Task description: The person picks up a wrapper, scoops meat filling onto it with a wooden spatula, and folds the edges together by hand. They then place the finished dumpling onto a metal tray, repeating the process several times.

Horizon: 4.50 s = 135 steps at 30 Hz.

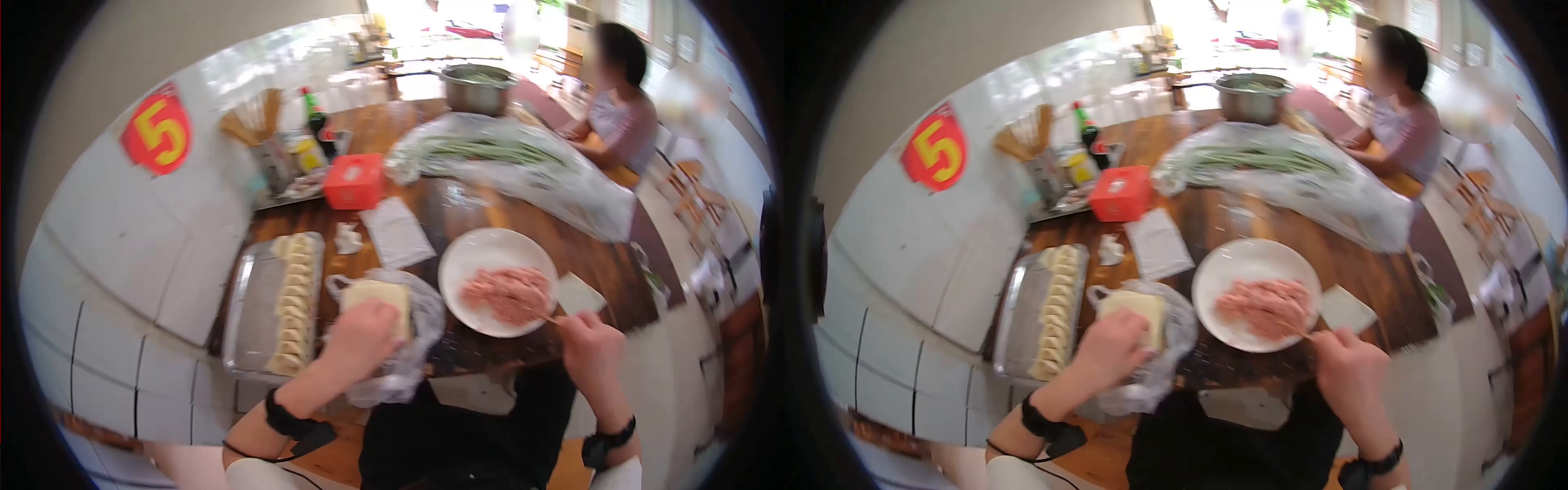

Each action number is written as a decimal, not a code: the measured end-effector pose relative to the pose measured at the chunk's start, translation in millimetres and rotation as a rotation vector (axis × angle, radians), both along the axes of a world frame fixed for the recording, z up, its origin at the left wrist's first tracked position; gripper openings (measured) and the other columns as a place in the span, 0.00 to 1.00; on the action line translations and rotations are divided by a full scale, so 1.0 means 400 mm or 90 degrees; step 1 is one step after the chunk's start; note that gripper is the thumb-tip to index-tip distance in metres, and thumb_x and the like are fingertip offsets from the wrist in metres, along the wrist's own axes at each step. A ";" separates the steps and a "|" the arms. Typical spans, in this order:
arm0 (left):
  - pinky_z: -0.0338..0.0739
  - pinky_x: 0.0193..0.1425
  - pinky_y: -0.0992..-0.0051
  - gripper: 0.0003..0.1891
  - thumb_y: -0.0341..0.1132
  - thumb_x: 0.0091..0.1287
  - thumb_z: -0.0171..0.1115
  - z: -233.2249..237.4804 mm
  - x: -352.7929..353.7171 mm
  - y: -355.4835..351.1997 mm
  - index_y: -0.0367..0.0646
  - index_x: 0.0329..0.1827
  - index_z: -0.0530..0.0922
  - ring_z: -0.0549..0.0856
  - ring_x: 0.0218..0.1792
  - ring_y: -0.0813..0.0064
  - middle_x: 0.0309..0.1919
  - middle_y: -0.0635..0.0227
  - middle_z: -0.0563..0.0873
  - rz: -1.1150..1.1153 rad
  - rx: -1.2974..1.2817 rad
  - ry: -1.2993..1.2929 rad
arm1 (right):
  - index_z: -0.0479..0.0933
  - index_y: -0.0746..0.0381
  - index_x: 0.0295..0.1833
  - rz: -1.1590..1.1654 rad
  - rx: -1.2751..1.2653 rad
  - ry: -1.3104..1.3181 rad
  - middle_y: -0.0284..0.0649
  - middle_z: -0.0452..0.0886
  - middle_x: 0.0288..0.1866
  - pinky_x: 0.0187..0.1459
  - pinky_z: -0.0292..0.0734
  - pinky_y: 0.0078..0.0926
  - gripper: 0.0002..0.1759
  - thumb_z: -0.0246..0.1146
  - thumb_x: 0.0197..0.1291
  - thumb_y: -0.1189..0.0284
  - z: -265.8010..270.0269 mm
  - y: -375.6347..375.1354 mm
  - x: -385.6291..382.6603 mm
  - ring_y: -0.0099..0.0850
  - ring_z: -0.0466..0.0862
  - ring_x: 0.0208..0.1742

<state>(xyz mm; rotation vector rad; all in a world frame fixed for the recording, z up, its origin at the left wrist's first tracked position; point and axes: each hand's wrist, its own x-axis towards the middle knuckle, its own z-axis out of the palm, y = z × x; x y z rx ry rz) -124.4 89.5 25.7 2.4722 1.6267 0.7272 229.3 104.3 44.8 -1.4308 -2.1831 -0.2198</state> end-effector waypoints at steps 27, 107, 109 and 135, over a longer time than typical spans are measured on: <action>0.64 0.78 0.50 0.26 0.41 0.82 0.44 0.077 0.164 -0.152 0.39 0.78 0.61 0.73 0.73 0.57 0.73 0.56 0.72 -0.203 -0.502 -1.358 | 0.78 0.56 0.32 0.033 -0.018 -0.040 0.35 0.78 0.28 0.25 0.75 0.37 0.03 0.65 0.55 0.75 0.028 0.023 -0.021 0.41 0.83 0.26; 0.65 0.79 0.60 0.23 0.34 0.81 0.50 -0.052 0.338 -0.089 0.36 0.76 0.64 0.73 0.73 0.60 0.73 0.55 0.73 0.025 -0.498 -1.295 | 0.86 0.56 0.40 0.082 -0.013 0.155 0.34 0.82 0.31 0.27 0.77 0.31 0.09 0.75 0.54 0.68 -0.017 -0.006 -0.054 0.36 0.84 0.26; 0.65 0.80 0.60 0.24 0.34 0.81 0.49 -0.043 0.338 -0.091 0.35 0.77 0.62 0.72 0.74 0.60 0.74 0.55 0.72 0.027 -0.496 -1.288 | 0.85 0.56 0.38 -0.004 0.000 0.147 0.35 0.82 0.30 0.27 0.76 0.33 0.07 0.74 0.55 0.67 -0.024 0.012 -0.033 0.38 0.84 0.26; 0.67 0.77 0.62 0.21 0.37 0.82 0.48 -0.053 0.388 -0.081 0.40 0.73 0.67 0.73 0.71 0.66 0.67 0.63 0.77 0.047 -0.398 -1.388 | 0.76 0.62 0.44 0.105 -0.651 0.817 0.27 0.78 0.34 0.40 0.71 0.15 0.09 0.69 0.61 0.78 -0.107 -0.103 -0.196 0.15 0.75 0.36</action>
